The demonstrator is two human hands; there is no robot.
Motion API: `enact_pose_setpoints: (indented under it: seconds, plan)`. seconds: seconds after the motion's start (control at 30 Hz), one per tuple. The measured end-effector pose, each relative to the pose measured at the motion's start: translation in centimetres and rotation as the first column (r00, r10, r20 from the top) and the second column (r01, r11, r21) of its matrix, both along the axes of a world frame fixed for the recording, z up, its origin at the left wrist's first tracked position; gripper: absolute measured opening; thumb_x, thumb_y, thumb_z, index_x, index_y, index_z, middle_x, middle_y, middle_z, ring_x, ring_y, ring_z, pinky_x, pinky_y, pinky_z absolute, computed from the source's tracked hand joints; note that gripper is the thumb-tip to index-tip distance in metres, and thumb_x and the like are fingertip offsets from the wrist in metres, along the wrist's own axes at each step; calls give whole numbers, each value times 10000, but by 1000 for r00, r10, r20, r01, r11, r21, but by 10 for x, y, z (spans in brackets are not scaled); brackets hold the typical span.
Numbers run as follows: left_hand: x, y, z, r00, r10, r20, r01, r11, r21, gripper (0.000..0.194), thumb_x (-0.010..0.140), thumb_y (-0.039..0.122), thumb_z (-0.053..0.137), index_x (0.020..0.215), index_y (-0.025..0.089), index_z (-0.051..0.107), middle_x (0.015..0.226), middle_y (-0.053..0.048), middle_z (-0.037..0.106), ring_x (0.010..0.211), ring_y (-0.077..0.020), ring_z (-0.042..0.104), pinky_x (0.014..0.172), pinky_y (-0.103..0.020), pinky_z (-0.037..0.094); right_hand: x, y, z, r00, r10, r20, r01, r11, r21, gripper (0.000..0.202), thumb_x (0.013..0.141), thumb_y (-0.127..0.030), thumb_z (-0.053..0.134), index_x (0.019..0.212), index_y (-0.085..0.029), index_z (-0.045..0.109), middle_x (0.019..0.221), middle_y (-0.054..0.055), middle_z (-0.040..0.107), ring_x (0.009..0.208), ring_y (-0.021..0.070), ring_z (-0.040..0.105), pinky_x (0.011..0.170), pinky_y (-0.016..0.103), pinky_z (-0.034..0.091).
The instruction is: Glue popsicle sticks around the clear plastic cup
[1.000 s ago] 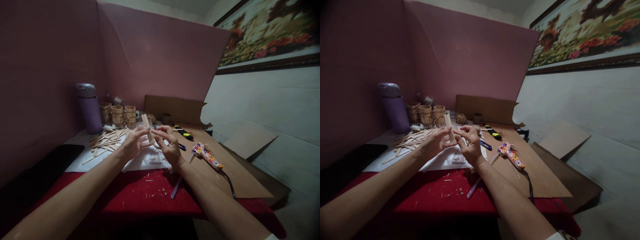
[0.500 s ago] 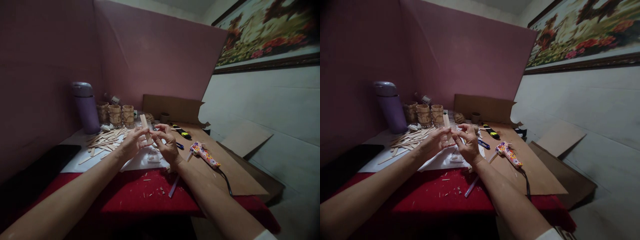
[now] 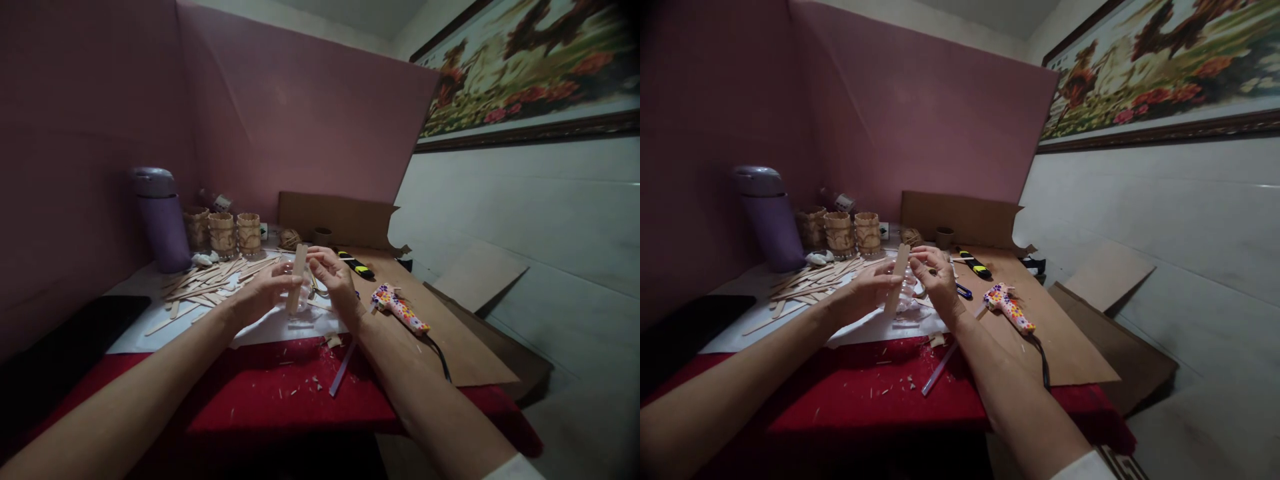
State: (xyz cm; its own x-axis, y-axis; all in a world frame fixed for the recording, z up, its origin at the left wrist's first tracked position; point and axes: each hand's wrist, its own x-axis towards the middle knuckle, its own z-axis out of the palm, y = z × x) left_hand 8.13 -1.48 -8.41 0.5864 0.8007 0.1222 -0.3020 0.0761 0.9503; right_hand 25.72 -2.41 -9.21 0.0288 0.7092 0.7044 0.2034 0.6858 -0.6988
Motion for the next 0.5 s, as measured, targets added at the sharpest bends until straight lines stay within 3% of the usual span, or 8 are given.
enact_pose_setpoints:
  seconds: [0.27,0.5]
  plan:
    - [2,1,-4,999,-32,-38,35,996,76,567,677,333,881,1184,191,671,1058,-79,665,866,-206,647,781,-359,522,-4,-4,1,995,70,-70,-75,994,-75,273,793,-425,725,633,-220,643,1029,56,674,1063,245,610,960,394,467]
    - [4,-1,-3,999,11,-38,-7,994,109,550,654,356,899,1115,169,664,1024,-62,644,841,-190,628,774,-347,505,-5,-3,3,988,71,-135,-83,993,-89,214,750,-390,750,630,-232,671,1079,53,669,1101,251,600,1025,424,428]
